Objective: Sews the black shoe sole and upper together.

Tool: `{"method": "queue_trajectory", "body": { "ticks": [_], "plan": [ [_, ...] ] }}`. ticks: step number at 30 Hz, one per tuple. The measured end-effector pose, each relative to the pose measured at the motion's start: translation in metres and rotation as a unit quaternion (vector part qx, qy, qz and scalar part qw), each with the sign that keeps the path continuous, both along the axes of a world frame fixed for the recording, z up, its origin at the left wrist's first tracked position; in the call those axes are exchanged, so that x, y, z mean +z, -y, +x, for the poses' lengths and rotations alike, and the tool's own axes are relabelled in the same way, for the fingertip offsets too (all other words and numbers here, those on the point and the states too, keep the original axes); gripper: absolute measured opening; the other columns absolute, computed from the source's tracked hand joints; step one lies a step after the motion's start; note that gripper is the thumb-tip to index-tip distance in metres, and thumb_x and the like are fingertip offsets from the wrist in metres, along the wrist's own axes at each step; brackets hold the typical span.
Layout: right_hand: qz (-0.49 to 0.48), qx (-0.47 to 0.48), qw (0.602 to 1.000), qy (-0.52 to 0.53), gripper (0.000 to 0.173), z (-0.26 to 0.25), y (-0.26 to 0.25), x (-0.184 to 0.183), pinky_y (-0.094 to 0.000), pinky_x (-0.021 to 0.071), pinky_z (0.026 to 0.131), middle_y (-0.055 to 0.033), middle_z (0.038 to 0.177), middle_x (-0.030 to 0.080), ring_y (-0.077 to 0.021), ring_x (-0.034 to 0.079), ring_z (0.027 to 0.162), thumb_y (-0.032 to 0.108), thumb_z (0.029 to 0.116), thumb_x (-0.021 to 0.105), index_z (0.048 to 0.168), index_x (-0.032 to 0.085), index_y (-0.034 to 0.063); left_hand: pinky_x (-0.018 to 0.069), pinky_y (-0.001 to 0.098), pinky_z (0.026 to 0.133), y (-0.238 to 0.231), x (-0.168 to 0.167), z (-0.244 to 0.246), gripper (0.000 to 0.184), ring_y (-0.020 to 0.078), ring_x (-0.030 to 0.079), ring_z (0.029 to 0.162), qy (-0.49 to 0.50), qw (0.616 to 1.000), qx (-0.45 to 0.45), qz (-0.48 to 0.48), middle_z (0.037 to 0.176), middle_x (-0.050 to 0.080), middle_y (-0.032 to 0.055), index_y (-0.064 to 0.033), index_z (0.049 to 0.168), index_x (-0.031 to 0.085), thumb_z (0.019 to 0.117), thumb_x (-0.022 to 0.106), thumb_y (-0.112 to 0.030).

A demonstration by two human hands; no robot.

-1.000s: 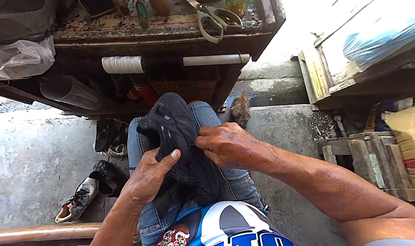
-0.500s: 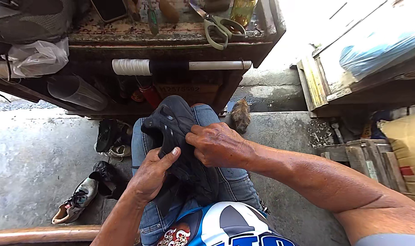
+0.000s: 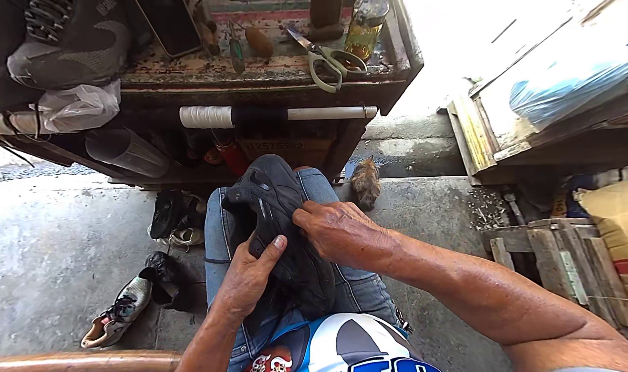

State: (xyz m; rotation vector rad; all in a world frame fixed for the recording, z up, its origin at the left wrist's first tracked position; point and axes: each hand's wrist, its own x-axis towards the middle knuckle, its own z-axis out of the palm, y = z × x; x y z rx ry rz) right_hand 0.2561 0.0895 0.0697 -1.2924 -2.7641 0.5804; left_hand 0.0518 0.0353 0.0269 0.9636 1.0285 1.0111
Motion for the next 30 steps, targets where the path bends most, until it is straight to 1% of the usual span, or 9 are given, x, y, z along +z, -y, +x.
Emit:
{"method": "queue_trajectory", "body": {
  "ticks": [3, 6, 8, 10, 15, 19, 24, 27, 30],
  "plan": [
    [0.03, 0.005, 0.999, -0.036, 0.022, 0.006, -0.003, -0.011, -0.0423, 0.0528, 0.057, -0.0075, 0.081, 0.064, -0.0247, 0.066, 0.069, 0.024, 0.1025, 0.054, 0.093, 0.067, 0.0088, 0.0603, 0.0357, 0.092, 0.001, -0.001, 0.0, 0.021, 0.0169, 0.073, 0.097, 0.014, 1.0, 0.0, -0.003, 0.102, 0.074, 0.0101, 0.0012, 0.114, 0.066, 0.1035, 0.058, -0.015],
    [0.072, 0.002, 0.996, -0.048, 0.027, 0.012, -0.001, -0.017, -0.0399, 0.0496, 0.052, -0.0044, 0.073, 0.062, -0.022, 0.064, 0.063, 0.029, 0.1013, 0.053, 0.085, 0.065, 0.0112, 0.0599, 0.0358, 0.093, 0.001, -0.004, 0.002, 0.021, 0.0171, 0.072, 0.098, 0.016, 1.0, 0.006, 0.009, 0.103, 0.074, 0.0107, 0.0024, 0.115, 0.065, 0.1026, 0.06, -0.014],
    [0.087, -0.005, 0.995, -0.045, 0.032, 0.015, 0.0, -0.019, -0.0387, 0.0468, 0.049, -0.0035, 0.069, 0.059, -0.0212, 0.062, 0.06, 0.033, 0.1023, 0.052, 0.082, 0.064, 0.0116, 0.0605, 0.0358, 0.092, 0.002, -0.006, 0.005, 0.022, 0.0184, 0.072, 0.097, 0.018, 0.999, 0.026, 0.029, 0.103, 0.073, 0.0118, 0.0044, 0.116, 0.064, 0.1003, 0.064, -0.011],
    [0.1, -0.012, 0.994, -0.047, 0.036, 0.018, 0.001, -0.021, -0.038, 0.0449, 0.047, -0.0029, 0.067, 0.058, -0.0206, 0.061, 0.057, 0.036, 0.1029, 0.051, 0.08, 0.064, 0.012, 0.0615, 0.0356, 0.089, 0.001, -0.008, 0.008, 0.02, 0.0181, 0.073, 0.093, 0.024, 0.998, 0.043, 0.048, 0.1, 0.074, 0.0118, 0.0048, 0.113, 0.066, 0.0977, 0.067, -0.009],
    [0.1, -0.025, 0.992, -0.075, 0.043, 0.022, 0.002, -0.03, -0.0382, 0.0428, 0.046, -0.0027, 0.065, 0.056, -0.0201, 0.059, 0.056, 0.042, 0.1047, 0.048, 0.076, 0.062, 0.0118, 0.0616, 0.0343, 0.088, 0.002, -0.008, 0.009, 0.018, 0.0165, 0.073, 0.092, 0.017, 0.997, 0.047, 0.056, 0.097, 0.075, 0.0105, 0.0035, 0.109, 0.069, 0.0968, 0.068, -0.01],
    [0.06, -0.021, 0.987, -0.151, 0.042, 0.029, 0.001, -0.044, -0.0375, 0.0459, 0.052, -0.0037, 0.071, 0.059, -0.0182, 0.061, 0.062, 0.041, 0.1064, 0.049, 0.081, 0.064, 0.01, 0.0615, 0.0343, 0.088, 0.004, -0.005, 0.01, 0.016, 0.0166, 0.073, 0.091, 0.023, 0.998, 0.051, 0.039, 0.096, 0.075, 0.0102, 0.0027, 0.108, 0.069, 0.1, 0.064, -0.011],
    [-0.027, 0.016, 0.981, -0.19, 0.031, 0.05, 0.001, -0.04, -0.0349, 0.0557, 0.069, -0.0033, 0.095, 0.069, -0.0131, 0.067, 0.082, 0.032, 0.1059, 0.052, 0.112, 0.072, 0.0103, 0.0615, 0.0339, 0.087, 0.006, -0.002, 0.01, 0.017, 0.0151, 0.073, 0.09, 0.015, 0.999, 0.046, 0.023, 0.094, 0.075, 0.0084, -0.0001, 0.104, 0.07, 0.1027, 0.06, -0.013],
    [-0.013, 0.004, 0.972, -0.235, 0.026, 0.049, 0.003, -0.05, -0.0339, 0.0541, 0.064, -0.0043, 0.088, 0.07, -0.0128, 0.066, 0.075, 0.023, 0.1035, 0.052, 0.103, 0.072, 0.0075, 0.0609, 0.0334, 0.088, 0.008, -0.004, 0.009, 0.02, 0.0145, 0.073, 0.091, 0.008, 0.999, 0.032, 0.023, 0.095, 0.075, 0.0072, -0.0015, 0.104, 0.07, 0.1042, 0.059, -0.017],
    [-0.002, 0.001, 0.972, -0.234, 0.025, 0.043, 0.001, -0.053, -0.0345, 0.0518, 0.06, -0.004, 0.082, 0.067, -0.0137, 0.065, 0.071, 0.021, 0.1023, 0.051, 0.098, 0.072, 0.008, 0.0595, 0.0331, 0.092, 0.011, -0.007, 0.008, 0.02, 0.0132, 0.072, 0.096, -0.006, 0.999, 0.018, 0.047, 0.099, 0.074, 0.0057, -0.0021, 0.109, 0.069, 0.105, 0.058, -0.019]
  ]
}}
